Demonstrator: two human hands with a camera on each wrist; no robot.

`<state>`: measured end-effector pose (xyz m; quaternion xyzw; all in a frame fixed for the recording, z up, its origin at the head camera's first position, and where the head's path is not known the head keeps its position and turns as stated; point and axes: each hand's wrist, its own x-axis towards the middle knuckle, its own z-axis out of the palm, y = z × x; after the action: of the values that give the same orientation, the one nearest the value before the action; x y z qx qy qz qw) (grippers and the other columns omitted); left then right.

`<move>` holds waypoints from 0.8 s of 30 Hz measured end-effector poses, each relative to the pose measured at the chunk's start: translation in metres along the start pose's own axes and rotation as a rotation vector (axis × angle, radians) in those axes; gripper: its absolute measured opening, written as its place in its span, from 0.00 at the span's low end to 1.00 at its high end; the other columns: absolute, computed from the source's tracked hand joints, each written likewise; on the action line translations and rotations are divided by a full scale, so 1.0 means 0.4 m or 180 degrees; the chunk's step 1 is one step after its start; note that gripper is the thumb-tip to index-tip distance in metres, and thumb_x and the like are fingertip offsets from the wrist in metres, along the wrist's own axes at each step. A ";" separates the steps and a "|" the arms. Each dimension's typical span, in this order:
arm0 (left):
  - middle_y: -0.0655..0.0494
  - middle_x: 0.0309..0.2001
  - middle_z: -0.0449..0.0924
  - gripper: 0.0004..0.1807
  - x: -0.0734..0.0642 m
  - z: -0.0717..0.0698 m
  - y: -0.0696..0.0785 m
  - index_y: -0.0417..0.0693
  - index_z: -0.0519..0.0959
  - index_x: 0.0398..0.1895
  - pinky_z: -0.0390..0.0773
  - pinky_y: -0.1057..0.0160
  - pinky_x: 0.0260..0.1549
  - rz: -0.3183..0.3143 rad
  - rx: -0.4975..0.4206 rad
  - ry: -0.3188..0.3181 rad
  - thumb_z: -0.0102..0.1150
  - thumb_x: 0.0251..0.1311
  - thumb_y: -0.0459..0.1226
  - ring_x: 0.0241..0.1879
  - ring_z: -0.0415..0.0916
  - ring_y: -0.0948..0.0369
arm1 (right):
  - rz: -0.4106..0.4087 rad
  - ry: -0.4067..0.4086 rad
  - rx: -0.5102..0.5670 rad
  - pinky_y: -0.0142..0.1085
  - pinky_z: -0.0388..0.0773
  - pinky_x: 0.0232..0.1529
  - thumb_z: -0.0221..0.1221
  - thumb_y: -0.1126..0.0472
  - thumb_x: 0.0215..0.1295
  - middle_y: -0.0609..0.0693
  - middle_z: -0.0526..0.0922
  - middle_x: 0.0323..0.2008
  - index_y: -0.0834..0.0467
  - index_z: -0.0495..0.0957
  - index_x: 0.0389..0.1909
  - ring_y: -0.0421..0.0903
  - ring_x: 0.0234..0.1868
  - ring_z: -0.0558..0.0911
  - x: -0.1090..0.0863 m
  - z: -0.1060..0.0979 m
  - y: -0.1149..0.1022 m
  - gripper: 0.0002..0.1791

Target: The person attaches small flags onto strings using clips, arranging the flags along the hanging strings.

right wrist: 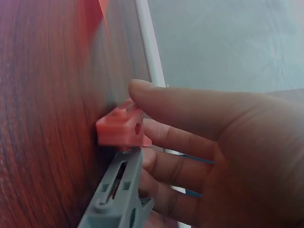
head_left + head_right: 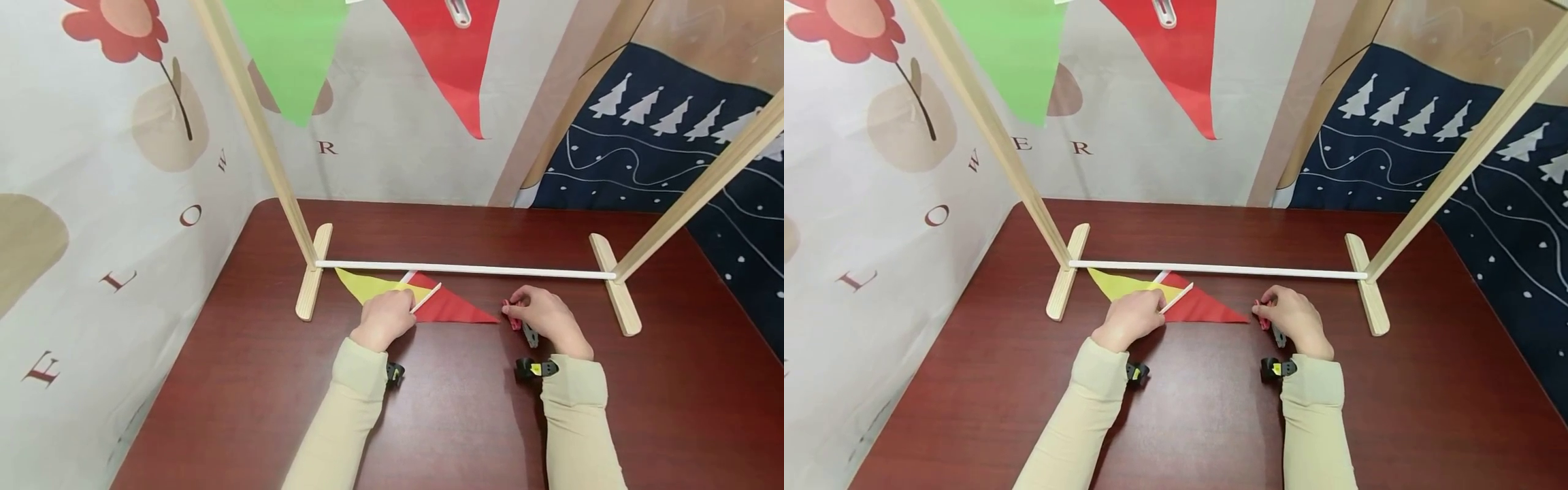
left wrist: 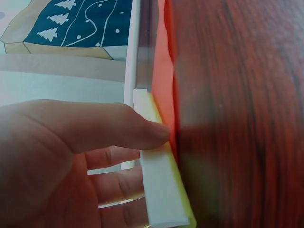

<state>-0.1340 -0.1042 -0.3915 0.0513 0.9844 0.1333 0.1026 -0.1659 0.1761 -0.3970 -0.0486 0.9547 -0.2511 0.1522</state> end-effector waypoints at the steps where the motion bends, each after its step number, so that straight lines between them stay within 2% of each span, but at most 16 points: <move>1: 0.61 0.21 0.73 0.05 -0.002 -0.002 -0.002 0.55 0.72 0.21 0.68 0.57 0.20 0.0022 -0.0030 -0.0013 0.55 0.50 0.36 0.25 0.71 0.60 | 0.0006 0.0012 0.0004 0.36 0.66 0.27 0.58 0.47 0.59 0.50 0.79 0.27 0.59 0.75 0.43 0.45 0.27 0.73 0.000 0.000 0.001 0.20; 5: 0.62 0.24 0.74 0.04 -0.013 -0.016 -0.004 0.56 0.74 0.25 0.68 0.58 0.21 0.0088 -0.0061 -0.0071 0.54 0.49 0.35 0.27 0.72 0.61 | 0.0010 0.0043 -0.0006 0.36 0.65 0.27 0.55 0.47 0.61 0.51 0.80 0.27 0.59 0.76 0.42 0.47 0.28 0.73 -0.002 -0.001 0.002 0.19; 9: 0.62 0.27 0.76 0.06 -0.021 -0.023 -0.009 0.57 0.76 0.31 0.69 0.58 0.22 0.0102 -0.0043 -0.0140 0.54 0.51 0.35 0.30 0.73 0.61 | 0.0031 0.0021 -0.0046 0.38 0.67 0.31 0.52 0.46 0.62 0.57 0.79 0.36 0.60 0.76 0.44 0.50 0.33 0.73 -0.004 -0.003 0.000 0.21; 13: 0.61 0.26 0.76 0.06 -0.019 -0.018 -0.011 0.56 0.77 0.31 0.69 0.60 0.22 0.0157 -0.0035 -0.0177 0.54 0.52 0.35 0.29 0.73 0.60 | 0.0044 0.0010 -0.0065 0.41 0.68 0.35 0.50 0.47 0.64 0.60 0.78 0.42 0.60 0.75 0.47 0.52 0.37 0.73 -0.008 -0.005 0.006 0.22; 19: 0.62 0.22 0.74 0.04 -0.013 -0.009 -0.015 0.57 0.76 0.29 0.68 0.61 0.20 0.0210 -0.0021 -0.0151 0.54 0.54 0.36 0.25 0.72 0.61 | -0.0052 0.0105 -0.0083 0.37 0.64 0.30 0.49 0.49 0.65 0.56 0.78 0.35 0.59 0.77 0.44 0.51 0.34 0.71 -0.007 -0.010 0.013 0.19; 24: 0.61 0.20 0.73 0.04 -0.016 -0.016 -0.018 0.57 0.76 0.31 0.68 0.61 0.18 0.0138 -0.0099 -0.0246 0.52 0.57 0.37 0.24 0.71 0.62 | -0.0099 0.0254 -0.0059 0.36 0.63 0.29 0.49 0.50 0.65 0.56 0.78 0.33 0.59 0.77 0.43 0.51 0.33 0.71 -0.005 -0.008 0.010 0.18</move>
<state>-0.1298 -0.1135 -0.3863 0.0762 0.9762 0.1486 0.1384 -0.1651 0.1813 -0.3956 -0.0549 0.9614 -0.2464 0.1097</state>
